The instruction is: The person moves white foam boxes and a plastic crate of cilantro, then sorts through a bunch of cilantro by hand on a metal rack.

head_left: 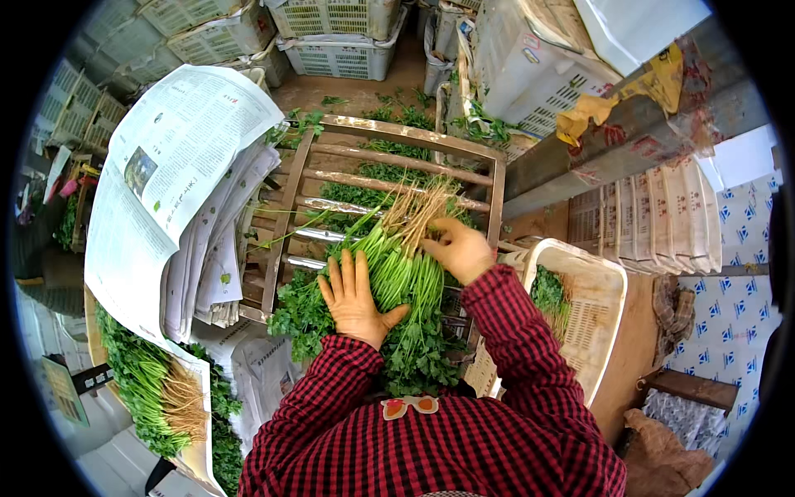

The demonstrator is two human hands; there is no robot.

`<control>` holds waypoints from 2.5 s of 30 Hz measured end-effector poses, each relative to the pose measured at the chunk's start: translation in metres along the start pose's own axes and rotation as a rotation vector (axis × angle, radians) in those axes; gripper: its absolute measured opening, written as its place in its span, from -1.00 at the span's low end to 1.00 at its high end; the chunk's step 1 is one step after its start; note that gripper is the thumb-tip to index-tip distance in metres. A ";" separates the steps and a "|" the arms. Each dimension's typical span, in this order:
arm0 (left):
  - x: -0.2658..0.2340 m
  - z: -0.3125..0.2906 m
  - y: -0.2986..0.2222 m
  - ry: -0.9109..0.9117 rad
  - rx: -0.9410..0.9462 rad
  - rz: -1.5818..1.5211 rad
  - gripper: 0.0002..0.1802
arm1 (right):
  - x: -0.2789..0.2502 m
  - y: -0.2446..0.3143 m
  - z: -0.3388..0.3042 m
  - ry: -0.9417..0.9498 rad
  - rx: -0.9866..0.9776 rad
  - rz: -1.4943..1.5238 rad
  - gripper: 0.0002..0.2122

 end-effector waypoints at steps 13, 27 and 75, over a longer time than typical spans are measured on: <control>-0.045 -0.006 -0.013 -0.147 0.158 -0.146 0.35 | -0.047 -0.042 -0.044 -0.162 0.310 0.690 -0.47; 0.003 -0.009 -0.024 -0.034 0.123 -0.052 0.54 | -0.042 0.009 -0.007 -0.156 0.259 0.750 -0.85; 0.006 -0.017 -0.012 -0.162 0.164 -0.123 0.41 | 0.020 0.052 0.031 0.003 0.388 0.629 -0.86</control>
Point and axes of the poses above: each hand's wrist, its own z-axis towards the middle knuckle, its own x-axis out of the palm, y = z × x, the point moved 10 cm from there along z, towards the middle knuckle, and after that the axes turned 5 degrees about x, right-handed, at the moved point
